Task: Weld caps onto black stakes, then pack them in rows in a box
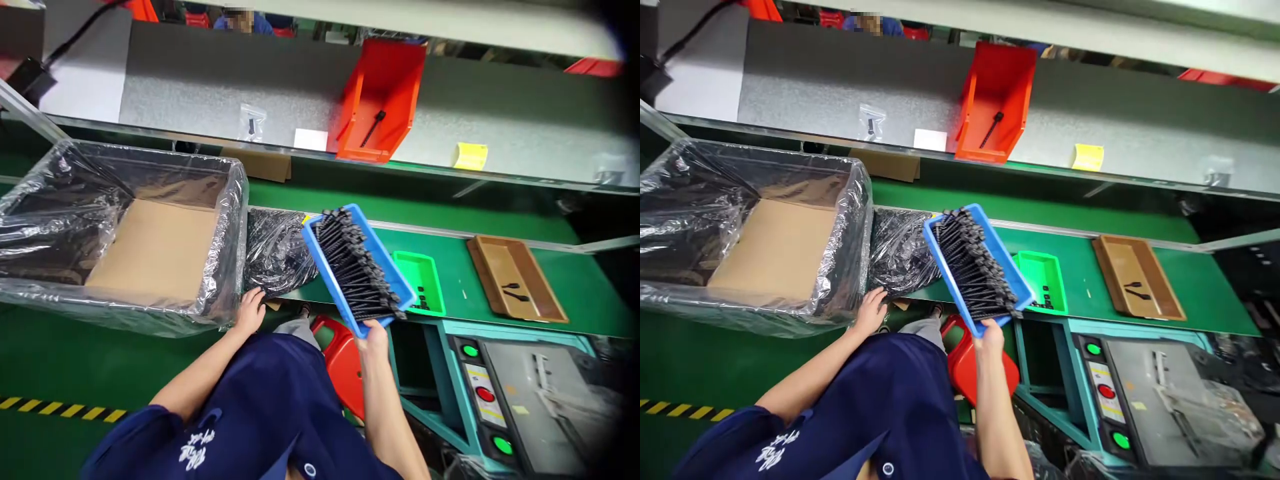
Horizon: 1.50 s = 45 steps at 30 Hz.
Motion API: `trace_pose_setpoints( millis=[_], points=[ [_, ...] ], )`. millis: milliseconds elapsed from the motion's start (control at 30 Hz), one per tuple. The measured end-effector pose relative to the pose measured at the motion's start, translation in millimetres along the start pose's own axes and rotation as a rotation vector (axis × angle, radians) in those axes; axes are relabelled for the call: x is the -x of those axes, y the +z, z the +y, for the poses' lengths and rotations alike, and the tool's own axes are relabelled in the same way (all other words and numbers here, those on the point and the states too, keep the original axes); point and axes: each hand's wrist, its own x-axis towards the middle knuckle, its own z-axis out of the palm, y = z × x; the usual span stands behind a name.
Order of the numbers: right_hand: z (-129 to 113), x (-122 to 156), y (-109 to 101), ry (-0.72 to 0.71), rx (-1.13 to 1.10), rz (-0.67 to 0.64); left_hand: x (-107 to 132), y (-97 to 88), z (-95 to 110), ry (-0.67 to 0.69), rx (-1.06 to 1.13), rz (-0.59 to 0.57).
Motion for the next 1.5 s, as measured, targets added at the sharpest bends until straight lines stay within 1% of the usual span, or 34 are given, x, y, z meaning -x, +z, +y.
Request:
trace_pose_setpoints(
  millis=[67,100,167,233,300,400,467,567,633,700,733,767,833,900,967,1033,1133,1200,1233,1300,1400,1500],
  points=[
    [26,2,35,0.028,0.02,0.05,-18,-6.7,7,0.069,-0.1,0.041],
    [38,3,52,0.04,0.029,0.061,-26,-9.1,10,0.063,-0.15,0.02],
    [62,4,83,0.068,0.045,0.06,-40,-11.5,13,0.007,-0.221,-0.085],
    [83,4,109,0.08,0.057,0.08,-49,-11.3,12,-0.019,-0.268,-0.193],
    [101,4,129,0.073,0.063,0.109,-53,-10.5,9,-0.017,-0.292,-0.241],
    [121,3,147,0.071,0.09,0.111,-51,-12.3,3,-0.001,-0.259,-0.233],
    [128,2,153,0.09,0.106,0.102,-47,-15.8,-1,0.001,-0.204,-0.219],
    [129,0,155,0.137,0.149,0.06,-40,-21.4,-1,-0.016,-0.141,-0.165],
    [124,-1,151,0.167,0.235,0.001,-39,-23.6,5,-0.019,-0.115,-0.085],
    [117,-1,143,0.186,0.318,-0.054,-42,-24.5,17,0.001,-0.076,-0.008],
    [113,0,137,0.172,0.346,-0.072,-45,-24.8,25,0.018,-0.05,0.017],
    [108,2,131,0.138,0.363,-0.07,-49,-25.1,34,0.036,-0.022,0.034],
    [100,7,118,0.024,0.38,-0.031,-60,-25.5,54,0.081,0.032,0.068],
    [94,14,112,-0.059,0.369,-0.004,-75,-25.1,74,0.13,0.082,0.113],
    [89,20,115,-0.04,0.318,-0.045,-96,-22.8,91,0.16,0.125,0.159],
    [88,21,129,0.027,0.254,-0.11,-120,-18.5,106,0.134,0.145,0.185],
    [89,16,156,0.128,0.23,-0.138,-154,-10.4,118,-0.003,0.128,0.169],
    [89,10,172,0.161,0.245,-0.13,-168,-5.9,120,-0.082,0.097,0.127],
    [90,7,178,0.151,0.248,-0.126,-171,-4.1,120,-0.1,0.078,0.1],
    [90,1,187,0.08,0.247,-0.125,-173,-1.5,119,-0.097,0.043,0.047],
    [91,-4,193,-0.048,0.251,-0.118,-168,1.3,117,-0.059,0.007,-0.028],
    [93,-3,195,-0.082,0.249,-0.124,-164,3.6,116,-0.009,-0.025,-0.102]
  ],
)
